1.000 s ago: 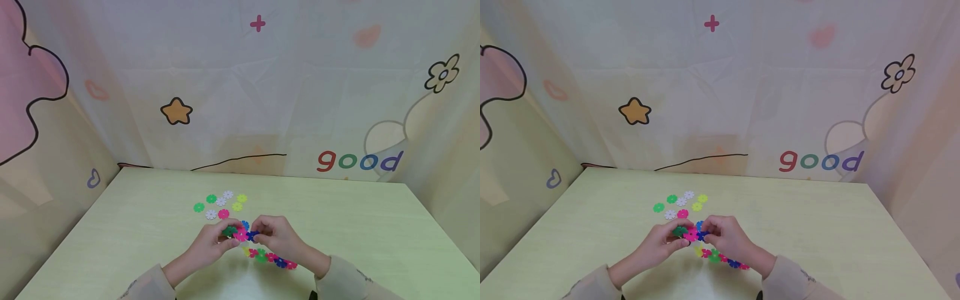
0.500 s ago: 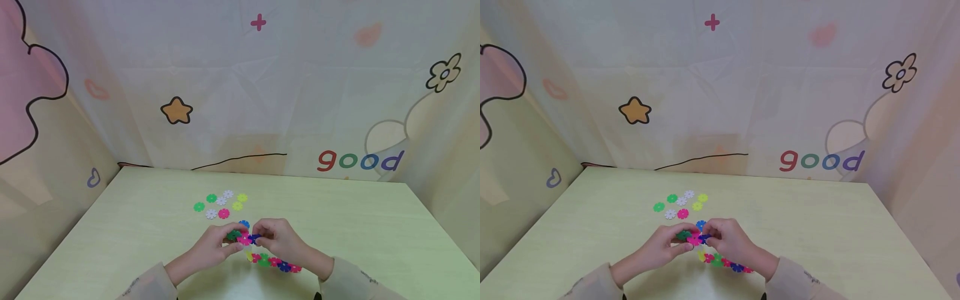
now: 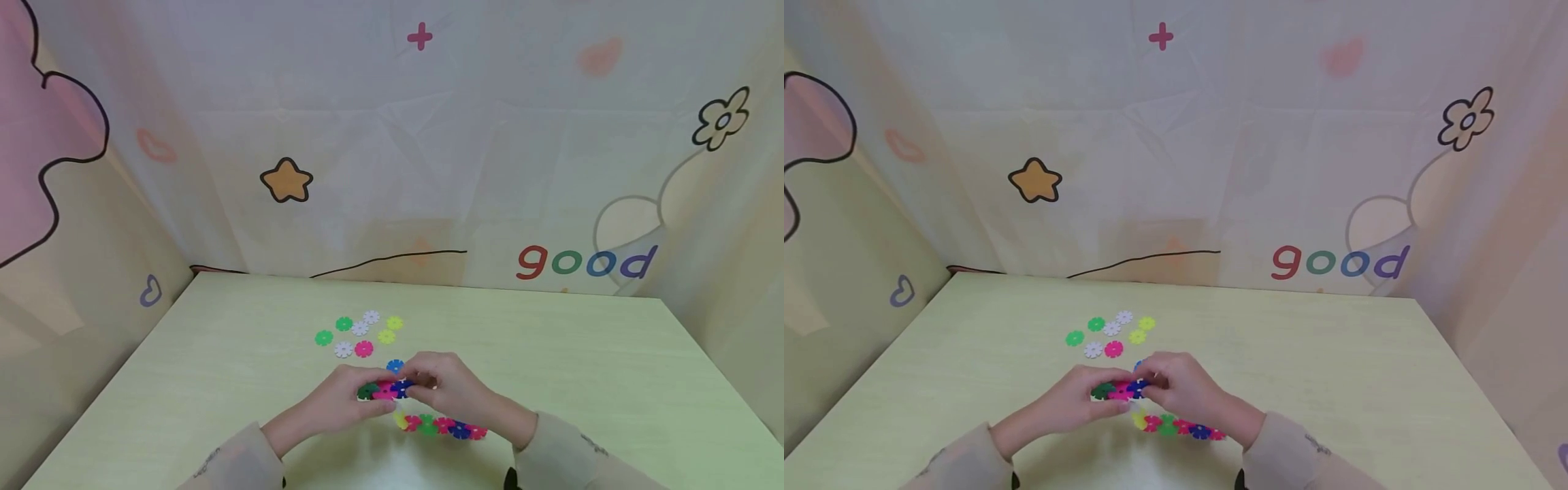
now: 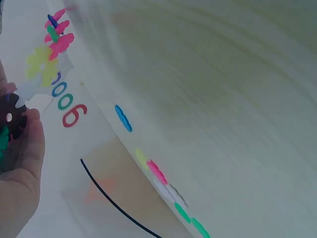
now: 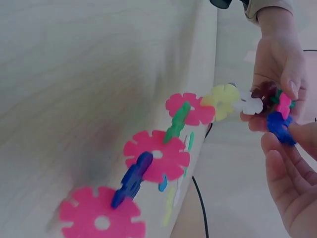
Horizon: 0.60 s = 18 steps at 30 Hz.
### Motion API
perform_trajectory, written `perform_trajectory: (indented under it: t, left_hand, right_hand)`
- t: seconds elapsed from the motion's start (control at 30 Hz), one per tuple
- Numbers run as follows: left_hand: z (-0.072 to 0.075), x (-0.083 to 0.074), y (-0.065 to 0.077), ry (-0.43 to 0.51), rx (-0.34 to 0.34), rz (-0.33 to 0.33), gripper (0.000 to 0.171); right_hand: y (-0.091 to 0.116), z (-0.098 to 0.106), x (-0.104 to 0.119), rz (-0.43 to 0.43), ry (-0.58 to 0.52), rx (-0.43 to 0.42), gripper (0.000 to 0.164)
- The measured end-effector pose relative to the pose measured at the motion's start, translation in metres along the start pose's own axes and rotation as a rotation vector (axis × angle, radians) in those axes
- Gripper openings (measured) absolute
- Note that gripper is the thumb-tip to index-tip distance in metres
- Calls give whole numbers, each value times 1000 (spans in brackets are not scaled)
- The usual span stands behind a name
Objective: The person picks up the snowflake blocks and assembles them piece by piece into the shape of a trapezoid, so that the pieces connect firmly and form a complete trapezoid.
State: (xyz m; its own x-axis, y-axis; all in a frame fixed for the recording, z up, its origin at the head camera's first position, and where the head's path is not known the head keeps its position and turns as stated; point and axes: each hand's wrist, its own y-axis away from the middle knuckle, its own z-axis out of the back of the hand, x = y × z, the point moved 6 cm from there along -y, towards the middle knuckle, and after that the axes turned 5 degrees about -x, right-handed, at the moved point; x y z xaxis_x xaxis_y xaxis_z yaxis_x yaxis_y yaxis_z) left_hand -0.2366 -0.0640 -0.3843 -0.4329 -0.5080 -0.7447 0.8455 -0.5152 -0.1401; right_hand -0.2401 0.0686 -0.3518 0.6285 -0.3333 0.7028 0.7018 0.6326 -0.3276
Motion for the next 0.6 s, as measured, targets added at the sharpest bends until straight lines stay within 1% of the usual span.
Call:
perform_trajectory:
  t: [0.1,0.17,0.33,0.47,0.6]
  left_hand:
    - [10,9,2,-14,0,46,34]
    - [20,15,3,-19,-4,79,35]
    - [48,33,11,-21,3,161,37]
    - [66,42,17,0,15,184,37]
    - [77,49,23,25,18,197,38]
  right_hand:
    - [-5,4,-5,-62,-4,7,18]
    - [-8,8,-11,-106,1,-2,18]
    - [-18,14,-35,-222,25,-5,18]
    - [-25,10,-58,-296,29,29,21]
    - [-31,-1,-80,-359,43,92,23]
